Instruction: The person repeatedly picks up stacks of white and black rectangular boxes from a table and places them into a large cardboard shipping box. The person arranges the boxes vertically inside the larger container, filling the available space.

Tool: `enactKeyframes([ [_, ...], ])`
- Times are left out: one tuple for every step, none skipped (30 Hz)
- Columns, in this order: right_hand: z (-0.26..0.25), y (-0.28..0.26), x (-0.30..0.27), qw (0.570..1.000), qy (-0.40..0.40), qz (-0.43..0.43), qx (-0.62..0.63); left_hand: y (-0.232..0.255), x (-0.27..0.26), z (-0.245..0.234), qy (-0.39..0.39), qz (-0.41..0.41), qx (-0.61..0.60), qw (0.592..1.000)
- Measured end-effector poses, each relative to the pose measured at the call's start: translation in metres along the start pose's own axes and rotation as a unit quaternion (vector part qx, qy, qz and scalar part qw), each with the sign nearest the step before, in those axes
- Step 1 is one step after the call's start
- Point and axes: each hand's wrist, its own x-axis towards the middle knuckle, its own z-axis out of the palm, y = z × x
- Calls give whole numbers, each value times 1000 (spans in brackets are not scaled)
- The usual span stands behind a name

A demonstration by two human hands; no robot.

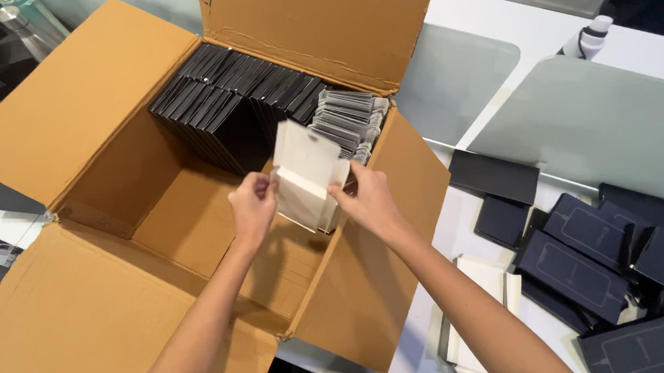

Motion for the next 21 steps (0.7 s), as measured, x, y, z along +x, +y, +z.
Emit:
enactKeyframes([
  [3, 6, 4, 1000, 5, 8, -20, -9, 2, 7, -11, -17, 1, 1000],
  [5, 12, 8, 999, 10, 15, -39, -18, 3, 12, -21, -34, 2, 999],
  [8, 18, 12, 998, 18, 13, -53, -25, 4, 17, -36, -42, 7, 998],
  [11, 23, 16, 997, 27, 11, -66, -31, 5, 22, -50, -50, 11, 997],
  [13, 28, 19, 996, 35, 8, -79, -35, 5, 27, -64, -58, 16, 996],
  [16, 32, 22, 994, 40, 2, -98, -38, 7, 31, -66, -63, 22, 996],
  [18, 35, 25, 992, 44, -5, -116, -40, 9, 36, -69, -67, 29, 995],
  [20, 38, 28, 990, 50, -12, -135, -41, 9, 41, -71, -70, 35, 994],
  [22, 40, 29, 987, 51, -6, -153, -41, 7, 45, -64, -89, 25, 994],
  [22, 42, 32, 984, 52, 2, -171, -41, 5, 50, -57, -108, 16, 992],
  [23, 43, 34, 980, 53, 9, -189, -41, 5, 53, -50, -127, 6, 991],
  [24, 44, 35, 979, 59, 9, -195, -42, 3, 55, -44, -139, -22, 989],
  [25, 46, 35, 977, 64, 9, -201, -43, 0, 57, -38, -150, -50, 987],
  [26, 47, 35, 976, 70, 10, -207, -44, -3, 59, -32, -161, -77, 983],
  [26, 48, 35, 976, 76, 6, -205, -44, -4, 60, -34, -164, -78, 983],
  [27, 50, 33, 976, 83, 1, -204, -43, -6, 60, -37, -167, -80, 982],
  [28, 51, 31, 975, 89, -3, -202, -41, -8, 60, -39, -171, -81, 981],
  [29, 52, 29, 976, 91, -6, -200, -36, -11, 61, -56, -175, -68, 981],
  [30, 53, 26, 976, 94, -9, -197, -29, -17, 62, -72, -178, -56, 980],
  [31, 53, 25, 976, 96, -12, -194, -22, -21, 63, -88, -182, -43, 978],
  [32, 54, 25, 974, 91, -15, -205, -14, -25, 63, -99, -204, -51, 973],
])
